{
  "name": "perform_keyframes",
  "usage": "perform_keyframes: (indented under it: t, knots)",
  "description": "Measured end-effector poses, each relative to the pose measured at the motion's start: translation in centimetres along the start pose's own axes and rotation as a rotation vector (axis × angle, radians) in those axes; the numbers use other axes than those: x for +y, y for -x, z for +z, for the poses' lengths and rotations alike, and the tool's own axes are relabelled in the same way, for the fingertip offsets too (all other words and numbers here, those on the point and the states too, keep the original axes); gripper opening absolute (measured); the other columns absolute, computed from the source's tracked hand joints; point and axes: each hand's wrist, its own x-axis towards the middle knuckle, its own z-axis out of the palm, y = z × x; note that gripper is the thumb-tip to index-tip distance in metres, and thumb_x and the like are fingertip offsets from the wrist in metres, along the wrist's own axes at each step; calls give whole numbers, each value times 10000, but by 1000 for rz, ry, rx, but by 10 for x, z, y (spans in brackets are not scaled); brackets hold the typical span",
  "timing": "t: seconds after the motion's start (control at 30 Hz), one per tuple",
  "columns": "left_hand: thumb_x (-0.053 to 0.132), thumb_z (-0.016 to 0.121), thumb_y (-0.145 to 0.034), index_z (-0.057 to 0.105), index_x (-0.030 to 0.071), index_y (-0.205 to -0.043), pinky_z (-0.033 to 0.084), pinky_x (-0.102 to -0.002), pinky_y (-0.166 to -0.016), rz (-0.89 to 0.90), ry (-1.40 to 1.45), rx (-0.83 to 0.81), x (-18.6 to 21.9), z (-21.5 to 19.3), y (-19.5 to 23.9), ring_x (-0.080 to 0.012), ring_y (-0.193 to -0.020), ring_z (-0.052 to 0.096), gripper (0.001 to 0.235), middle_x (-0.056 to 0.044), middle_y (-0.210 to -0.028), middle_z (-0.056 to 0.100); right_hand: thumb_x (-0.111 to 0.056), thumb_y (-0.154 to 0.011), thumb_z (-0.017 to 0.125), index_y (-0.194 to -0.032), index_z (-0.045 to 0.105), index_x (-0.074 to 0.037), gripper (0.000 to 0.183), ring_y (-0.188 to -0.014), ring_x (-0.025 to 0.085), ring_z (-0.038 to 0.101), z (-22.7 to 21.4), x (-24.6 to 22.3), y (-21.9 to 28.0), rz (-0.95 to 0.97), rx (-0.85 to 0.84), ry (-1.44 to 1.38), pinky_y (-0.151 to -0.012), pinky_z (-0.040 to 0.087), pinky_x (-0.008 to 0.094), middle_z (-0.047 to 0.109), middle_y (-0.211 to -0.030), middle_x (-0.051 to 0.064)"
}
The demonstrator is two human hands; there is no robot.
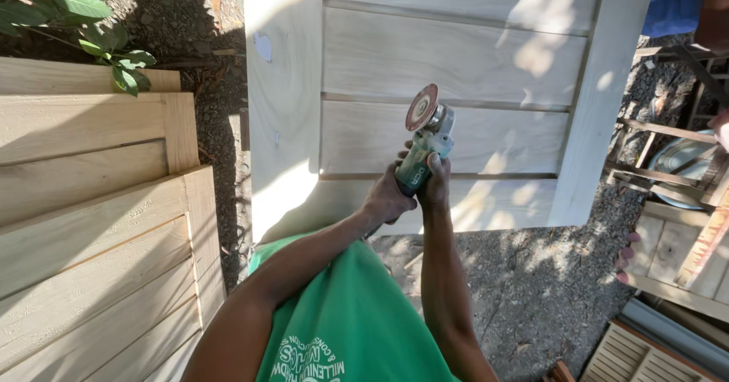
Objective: The person uses an orbital sander to smooth the surface of a large wooden door. They move the sander across the panels and frame, then flip the door to sand the other side.
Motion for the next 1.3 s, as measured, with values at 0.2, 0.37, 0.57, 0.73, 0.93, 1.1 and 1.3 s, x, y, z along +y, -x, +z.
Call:
perform_keyframes:
  t: [0.2,0.37,0.57,0.73,0.93,1.1,1.3]
  knots:
    - [198,826,-688,278,118,-1559,553,-498,-896,287,-100,151,2,-25,-30,-438,-1088,672,1032,-253,-1258,667,-394,-1075,568,-1264,558,80,510,-826,232,686,4,28,-48,-19,214,274,-727,591,349,690,-1034,174]
    - [192,802,-642,52,60,-1600,553,-458,-914,284,-37,10,4,-33,-63,-405,-1087,676,1224,-242,-1235,665,-267,-806,811,-1415,365,-3,799,-916,266,713,15,2,-66,-67,-49,202,-806,640,412,623,-1138,164]
    - [147,716,-652,217,43,-1610,538,-435,-1019,288,364,-284,-11,-31,-152,-362,-1252,606,1085,-238,-1370,584,-105,-720,761,-1482,207,-55,943,-1001,328,706,25,-9,-130,-17,289,1124,-787,697,424,595,-1181,225]
    - [406,621,-936,311,8,-1574,483,-397,-1030,184,661,-197,-1,-76,-190,-269,-1371,502,814,-137,-1492,497,-210,-783,841,-1515,174,-66,1001,-1002,415,722,34,6,-161,-95,223,1281,-832,613,524,674,-1174,274]
    - [611,684,-880,665,-43,-1259,561,-339,-793,167,421,-36,18,-111,-179,-268,-978,672,756,-205,-1113,709,-405,-897,797,-1549,126,-86,989,-870,462,758,59,49,-169,30,135,1292,-751,622,554,741,-1067,255]
    - [623,692,-880,682,-24,-1155,585,-307,-791,200,473,108,-3,-118,-193,-205,-937,723,703,-143,-1032,752,-401,-891,788,-1539,104,-67,1000,-859,499,734,65,71,-173,-54,22,1364,-710,583,575,727,-1056,287]
    - [672,650,-825,730,-9,-1118,588,-366,-793,194,418,73,21,-81,-218,-231,-900,750,746,-179,-985,777,-419,-940,781,-1542,141,-84,940,-922,514,726,24,49,-187,-33,53,1399,-734,564,588,740,-1087,285]
